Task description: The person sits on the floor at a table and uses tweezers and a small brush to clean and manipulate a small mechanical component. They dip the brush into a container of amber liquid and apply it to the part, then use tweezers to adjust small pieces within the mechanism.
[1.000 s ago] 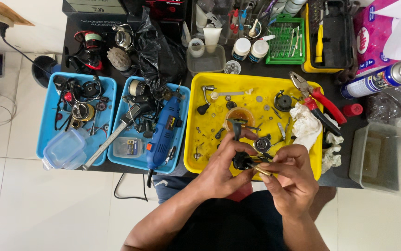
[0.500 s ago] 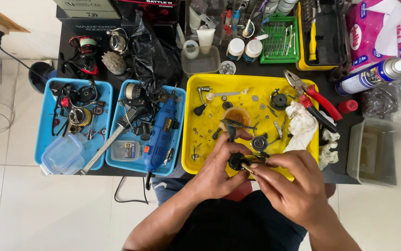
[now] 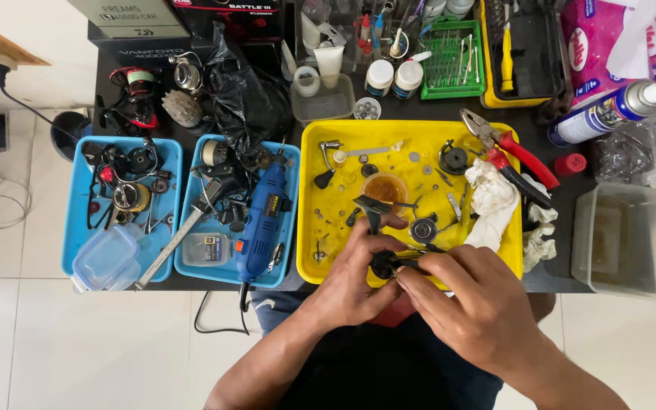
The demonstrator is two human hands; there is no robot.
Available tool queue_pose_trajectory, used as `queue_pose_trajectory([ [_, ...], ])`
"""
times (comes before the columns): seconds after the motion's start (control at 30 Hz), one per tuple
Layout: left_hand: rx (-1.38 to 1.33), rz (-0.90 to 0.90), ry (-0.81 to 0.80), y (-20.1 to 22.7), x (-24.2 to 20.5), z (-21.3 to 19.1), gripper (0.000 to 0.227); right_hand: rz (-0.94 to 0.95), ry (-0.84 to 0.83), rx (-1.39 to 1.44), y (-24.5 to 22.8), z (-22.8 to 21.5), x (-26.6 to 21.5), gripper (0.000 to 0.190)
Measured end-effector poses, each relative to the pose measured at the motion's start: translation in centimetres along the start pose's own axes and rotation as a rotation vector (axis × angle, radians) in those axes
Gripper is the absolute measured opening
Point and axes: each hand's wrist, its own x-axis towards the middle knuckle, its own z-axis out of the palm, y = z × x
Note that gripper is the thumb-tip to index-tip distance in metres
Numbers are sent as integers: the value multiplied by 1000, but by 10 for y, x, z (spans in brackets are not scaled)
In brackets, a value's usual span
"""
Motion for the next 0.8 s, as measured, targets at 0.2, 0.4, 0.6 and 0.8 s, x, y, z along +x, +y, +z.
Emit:
queue_pose_trajectory([
  [0.2, 29, -18, 11, -2, -1, 4, 32, 4, -31, -94, -3, -1, 7, 12],
  [0.4, 57, -23, -5, -4, 0, 4, 34, -66, -72, -158, 2, 2, 5, 16],
  [0.6, 67, -36, -19, -7, -1, 4, 36, -85, -140, -229, 3, 8, 2, 20],
  [0.8, 55, -39, -59, -5, 2, -3, 34, -192, -96, -168, 6, 13, 4, 18],
])
